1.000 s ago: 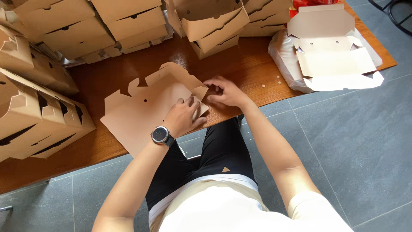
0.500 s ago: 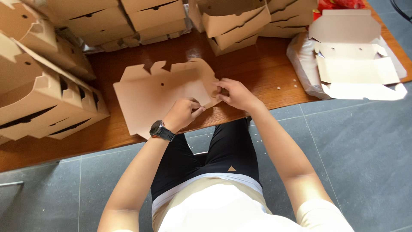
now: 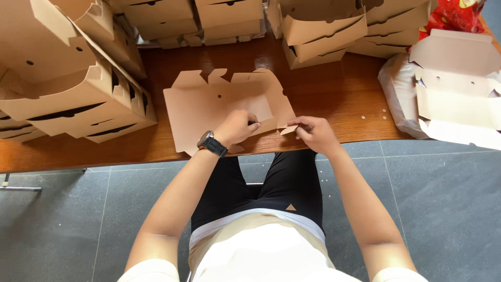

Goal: The person assembles flat-packed cardboard boxes by folding and interlocking the flaps. They repeatedly pick up a flat box, fold the sides, and secure the tabs to form a finished box, then place it on a growing stack.

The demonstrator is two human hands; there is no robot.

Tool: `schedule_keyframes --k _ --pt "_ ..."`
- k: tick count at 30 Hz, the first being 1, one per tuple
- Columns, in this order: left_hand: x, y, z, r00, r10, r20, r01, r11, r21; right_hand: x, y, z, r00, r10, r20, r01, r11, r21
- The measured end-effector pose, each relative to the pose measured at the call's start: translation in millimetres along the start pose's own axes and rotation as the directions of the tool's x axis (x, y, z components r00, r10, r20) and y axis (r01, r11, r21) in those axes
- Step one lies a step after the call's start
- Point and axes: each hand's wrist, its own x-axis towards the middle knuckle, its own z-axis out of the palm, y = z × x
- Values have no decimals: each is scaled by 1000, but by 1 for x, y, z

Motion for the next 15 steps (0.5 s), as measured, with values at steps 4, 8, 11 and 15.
schedule_keyframes --k 4,8,11,15 --pt "4 1 10 999 -27 -37 27 1000 6 -6 -15 0 994 29 103 -64 934 351" --pt "1 17 13 997 -72 -40 69 995 -76 5 -7 6 984 121 -130 -70 936 344" --pt "-2 34 9 995 -92 -42 87 990 -107 13 -5 -1 964 194 -183 -125 934 334" --pt "0 36 14 989 -137 -55 129 984 -125 23 -8 -13 926 377 29 -365 870 331"
